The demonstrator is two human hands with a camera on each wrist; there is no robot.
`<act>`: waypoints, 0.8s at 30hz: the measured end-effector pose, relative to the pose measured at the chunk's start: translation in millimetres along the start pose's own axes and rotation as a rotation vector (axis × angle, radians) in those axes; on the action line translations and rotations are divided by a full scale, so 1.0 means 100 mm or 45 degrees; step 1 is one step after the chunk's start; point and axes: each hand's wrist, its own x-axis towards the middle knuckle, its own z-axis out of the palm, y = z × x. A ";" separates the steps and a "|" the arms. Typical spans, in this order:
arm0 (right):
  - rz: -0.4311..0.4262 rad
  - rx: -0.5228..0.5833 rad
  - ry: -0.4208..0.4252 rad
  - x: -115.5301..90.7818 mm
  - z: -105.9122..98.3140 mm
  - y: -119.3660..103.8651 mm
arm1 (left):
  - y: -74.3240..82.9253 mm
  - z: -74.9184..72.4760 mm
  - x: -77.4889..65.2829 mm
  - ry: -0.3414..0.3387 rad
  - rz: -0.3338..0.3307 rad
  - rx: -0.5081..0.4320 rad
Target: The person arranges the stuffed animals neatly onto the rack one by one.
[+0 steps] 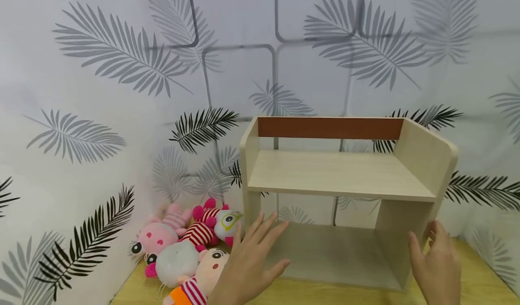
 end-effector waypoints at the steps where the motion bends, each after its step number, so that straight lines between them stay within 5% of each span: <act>1: 0.008 0.004 -0.008 0.01 0.01 0.02 | 0.00 -0.01 -0.01 -0.004 0.003 -0.002; 6: 0.082 -0.034 -0.031 0.04 0.06 0.11 | 0.00 -0.06 -0.05 -0.051 0.011 -0.052; 14: 0.019 -0.048 0.041 0.05 0.15 0.23 | -0.13 -0.21 -0.22 -0.108 -0.068 -0.145; 20: -0.040 -0.053 0.070 0.11 0.16 0.25 | -0.48 -0.35 -0.37 -0.045 -0.339 -0.154; 24: -0.095 -0.043 0.106 0.15 0.15 0.25 | -0.76 -0.44 -0.46 -0.075 -0.523 -0.112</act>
